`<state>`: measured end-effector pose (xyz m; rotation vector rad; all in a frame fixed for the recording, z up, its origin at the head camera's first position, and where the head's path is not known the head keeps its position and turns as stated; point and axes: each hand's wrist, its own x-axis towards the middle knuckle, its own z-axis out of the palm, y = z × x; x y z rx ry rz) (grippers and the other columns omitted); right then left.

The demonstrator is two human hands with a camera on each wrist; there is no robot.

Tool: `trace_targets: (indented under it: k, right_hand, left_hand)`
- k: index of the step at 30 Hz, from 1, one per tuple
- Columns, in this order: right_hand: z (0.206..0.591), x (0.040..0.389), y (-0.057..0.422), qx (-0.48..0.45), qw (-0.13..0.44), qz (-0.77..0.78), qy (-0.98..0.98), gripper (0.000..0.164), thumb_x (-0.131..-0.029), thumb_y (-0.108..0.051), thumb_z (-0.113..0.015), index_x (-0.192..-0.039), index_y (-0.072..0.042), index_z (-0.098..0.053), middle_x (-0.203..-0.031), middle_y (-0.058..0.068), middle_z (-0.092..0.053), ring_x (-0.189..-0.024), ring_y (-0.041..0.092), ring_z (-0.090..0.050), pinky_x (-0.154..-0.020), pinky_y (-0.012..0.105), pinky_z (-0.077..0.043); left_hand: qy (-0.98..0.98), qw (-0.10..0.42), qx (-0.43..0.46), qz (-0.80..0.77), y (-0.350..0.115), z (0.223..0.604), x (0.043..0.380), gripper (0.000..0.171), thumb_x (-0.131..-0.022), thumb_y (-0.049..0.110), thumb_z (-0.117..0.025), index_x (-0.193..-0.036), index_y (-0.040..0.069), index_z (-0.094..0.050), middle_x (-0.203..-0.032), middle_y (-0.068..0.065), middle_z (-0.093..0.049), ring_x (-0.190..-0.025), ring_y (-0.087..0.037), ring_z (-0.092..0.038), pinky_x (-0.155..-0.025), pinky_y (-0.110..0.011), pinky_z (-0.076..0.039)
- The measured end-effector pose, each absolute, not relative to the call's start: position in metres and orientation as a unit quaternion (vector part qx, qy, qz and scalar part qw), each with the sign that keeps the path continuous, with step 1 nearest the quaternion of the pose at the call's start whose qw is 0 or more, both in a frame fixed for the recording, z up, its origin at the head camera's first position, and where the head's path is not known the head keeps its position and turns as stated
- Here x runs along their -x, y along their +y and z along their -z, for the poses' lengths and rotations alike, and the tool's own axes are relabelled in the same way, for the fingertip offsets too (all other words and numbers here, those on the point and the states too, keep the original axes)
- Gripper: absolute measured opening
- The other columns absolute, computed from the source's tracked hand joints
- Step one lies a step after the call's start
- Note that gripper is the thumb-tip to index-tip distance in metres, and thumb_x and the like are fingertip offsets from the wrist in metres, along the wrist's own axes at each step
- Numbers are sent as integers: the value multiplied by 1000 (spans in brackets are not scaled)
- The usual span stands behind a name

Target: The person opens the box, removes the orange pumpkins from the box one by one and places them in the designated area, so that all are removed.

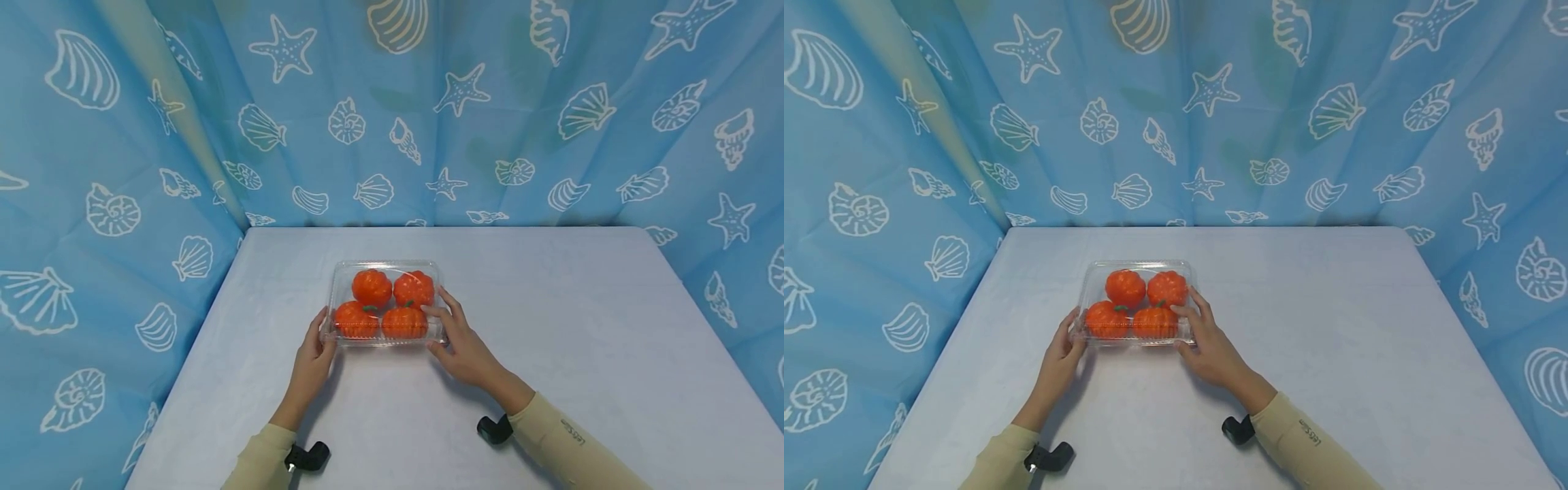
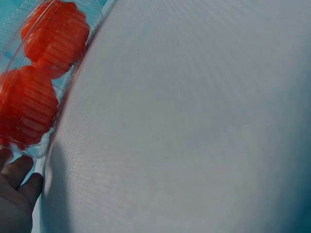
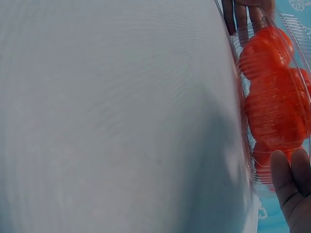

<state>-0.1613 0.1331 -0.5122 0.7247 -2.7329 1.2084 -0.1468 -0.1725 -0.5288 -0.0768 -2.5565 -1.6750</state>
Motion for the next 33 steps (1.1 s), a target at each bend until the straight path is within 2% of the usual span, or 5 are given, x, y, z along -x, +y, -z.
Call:
trace_targets:
  k: [6,17,21,26,33]
  right_hand:
    - [514,161,131,-234,35,-395,-888,58,-95,-19,-63,-148,-19,-39,-170,9,-6,-99,21,-60,-85,41,-58]
    - [514,161,128,-220,39,-391,-893,54,-95,-13,-58,-145,-18,-40,-170,7,-6,-86,15,-56,-85,41,-58]
    - [514,161,128,-223,39,-393,-891,52,-96,-11,-56,-145,-17,-41,-170,8,-7,-83,16,-55,-85,41,-57]
    - [515,161,127,-217,35,-399,-890,50,-97,-9,-53,-145,-16,-42,-170,6,-9,-115,33,-61,-99,52,-53]
    - [514,162,125,-214,33,-415,-884,48,-97,-6,-49,-144,-13,-44,-171,5,-10,-152,35,-27,-116,57,-32]
  left_hand:
    - [-822,35,20,568,-172,529,148,64,-102,11,-58,-159,13,-30,-161,-15,-37,-136,-29,-52,-104,-45,-49]
    - [-839,21,6,544,-169,524,149,61,-103,17,-54,-159,12,-28,-155,-21,-44,-110,-28,-60,-96,-46,-54]
    - [-837,10,1,548,-167,523,151,62,-104,16,-50,-161,13,-24,-161,-19,-35,-133,-34,-52,-107,-51,-46]
    - [-835,-5,7,549,-165,524,152,62,-106,16,-43,-162,12,-17,-167,-18,-21,-151,-38,-24,-118,-58,-27]
    - [-847,-6,6,532,-162,524,154,60,-107,17,-39,-162,11,-15,-167,-17,-21,-153,-38,-20,-121,-58,-19]
